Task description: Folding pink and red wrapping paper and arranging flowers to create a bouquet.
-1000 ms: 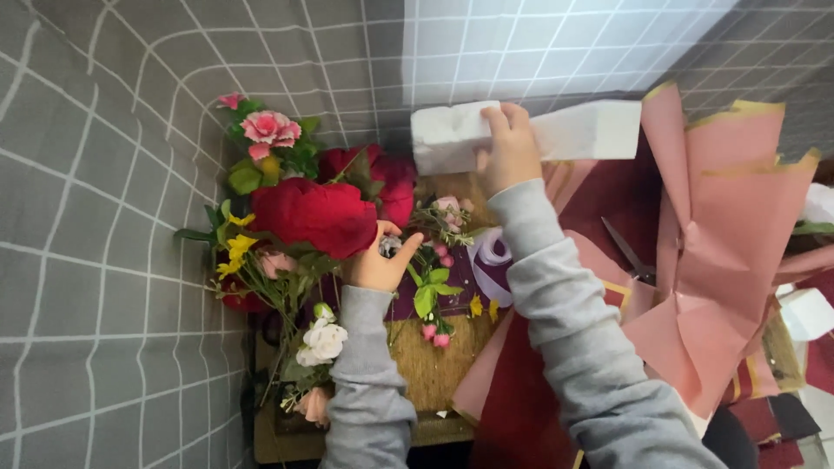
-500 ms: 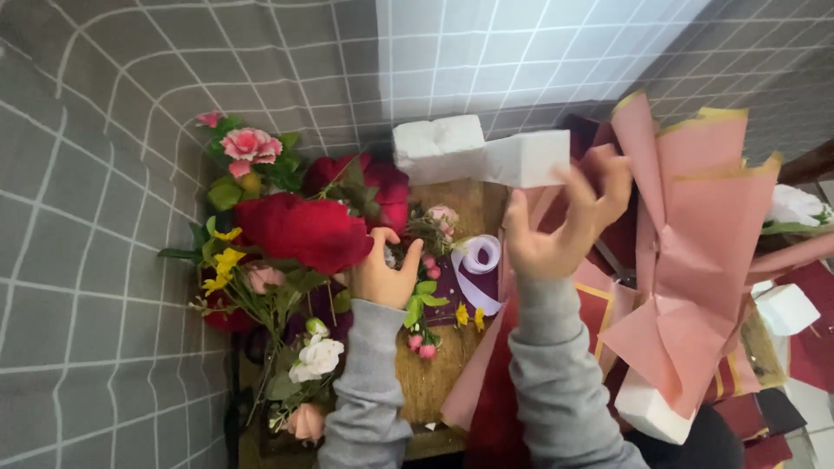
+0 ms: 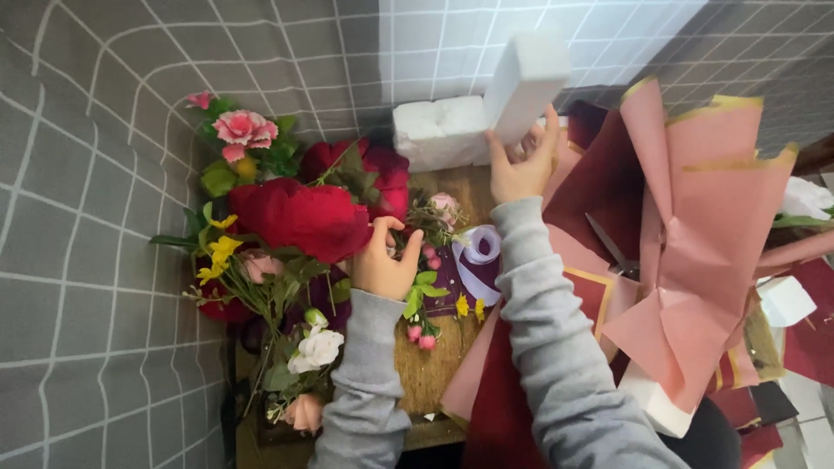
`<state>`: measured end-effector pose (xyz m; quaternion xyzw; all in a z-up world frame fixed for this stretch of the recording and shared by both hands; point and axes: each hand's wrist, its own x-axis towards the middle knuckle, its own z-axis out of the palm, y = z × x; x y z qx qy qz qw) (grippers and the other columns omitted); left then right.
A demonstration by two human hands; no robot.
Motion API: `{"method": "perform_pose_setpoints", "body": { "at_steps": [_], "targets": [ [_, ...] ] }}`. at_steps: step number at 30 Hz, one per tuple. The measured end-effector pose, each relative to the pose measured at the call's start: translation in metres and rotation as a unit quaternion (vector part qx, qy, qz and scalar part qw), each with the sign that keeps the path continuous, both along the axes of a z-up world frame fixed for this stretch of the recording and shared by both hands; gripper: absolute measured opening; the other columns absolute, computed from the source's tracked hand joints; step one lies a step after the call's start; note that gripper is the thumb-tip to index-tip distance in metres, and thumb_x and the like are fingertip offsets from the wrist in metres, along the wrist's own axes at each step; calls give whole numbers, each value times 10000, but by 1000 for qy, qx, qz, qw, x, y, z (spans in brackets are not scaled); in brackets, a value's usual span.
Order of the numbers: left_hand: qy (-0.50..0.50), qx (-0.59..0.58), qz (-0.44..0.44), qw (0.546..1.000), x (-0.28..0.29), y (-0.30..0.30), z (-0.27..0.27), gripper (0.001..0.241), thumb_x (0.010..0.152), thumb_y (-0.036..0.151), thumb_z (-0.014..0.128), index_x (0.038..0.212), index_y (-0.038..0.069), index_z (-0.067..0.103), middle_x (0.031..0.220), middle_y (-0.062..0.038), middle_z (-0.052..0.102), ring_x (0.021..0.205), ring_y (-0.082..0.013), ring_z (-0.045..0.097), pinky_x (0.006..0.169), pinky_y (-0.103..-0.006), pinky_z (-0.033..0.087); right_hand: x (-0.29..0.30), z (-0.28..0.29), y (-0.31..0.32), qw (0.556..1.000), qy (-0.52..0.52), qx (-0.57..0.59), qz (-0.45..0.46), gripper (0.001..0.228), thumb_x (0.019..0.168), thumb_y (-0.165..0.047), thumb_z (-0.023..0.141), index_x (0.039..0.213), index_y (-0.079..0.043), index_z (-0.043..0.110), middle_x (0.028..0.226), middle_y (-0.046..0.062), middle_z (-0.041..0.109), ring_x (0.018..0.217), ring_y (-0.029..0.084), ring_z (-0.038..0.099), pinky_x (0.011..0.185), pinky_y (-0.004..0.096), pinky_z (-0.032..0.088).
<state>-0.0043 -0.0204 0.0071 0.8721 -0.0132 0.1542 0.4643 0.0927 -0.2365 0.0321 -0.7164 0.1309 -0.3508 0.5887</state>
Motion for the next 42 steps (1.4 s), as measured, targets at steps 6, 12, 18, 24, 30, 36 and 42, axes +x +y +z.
{"method": "perform_pose_setpoints", "body": {
  "at_steps": [6,12,18,24,30,36,42],
  "targets": [
    [-16,16,-7,1000,0,2,10,264,822,390,812,927,225,635,711,9,566,663,-232,662,632,-355,540,9,-16,4,997,50,-64,4,668,1056,-278,722,1580,-195,317,1522,170,511,1417,394,482,1147,526,479],
    [-31,9,-20,999,-2,0,14,241,809,349,828,882,203,652,675,0,552,632,-234,639,596,-345,522,2,-29,-1,998,32,-62,9,796,1015,-111,741,1639,-122,246,1635,183,353,1526,353,314,1203,546,391],
    [-25,-12,-60,998,0,-2,6,216,858,353,787,873,188,648,660,-8,537,628,-257,636,625,-358,523,-42,13,16,999,-24,-7,38,887,989,-52,788,1660,-201,227,1689,67,278,1570,265,232,1252,510,286],
    [-83,35,-88,992,1,-8,4,223,849,387,786,848,205,655,665,0,538,709,-281,629,705,-418,491,-148,115,48,989,-79,-76,98,777,974,-86,760,1617,-168,331,1657,45,379,1542,170,307,1219,479,350],
    [-147,123,-108,976,-5,-26,-13,213,909,471,715,871,280,629,716,59,540,764,-197,601,850,-392,427,-240,152,-2,964,-62,-222,131,593,859,-103,800,1394,-5,563,1507,258,506,1446,442,452,1163,550,378],
    [-154,108,-163,969,-66,-65,12,236,909,500,731,939,284,642,823,103,551,824,-136,601,911,-367,399,-313,111,-92,968,36,-249,22,576,835,-174,828,1359,-74,614,1426,173,579,1327,319,561,1061,453,451],
    [-21,138,-153,978,-111,-83,18,885,657,532,894,1383,221,495,1373,-116,459,1163,-407,577,937,-564,456,-345,105,-91,973,56,-213,71,487,849,-168,814,1311,-142,663,1362,99,649,1294,271,591,1054,434,456]
  ]
}}
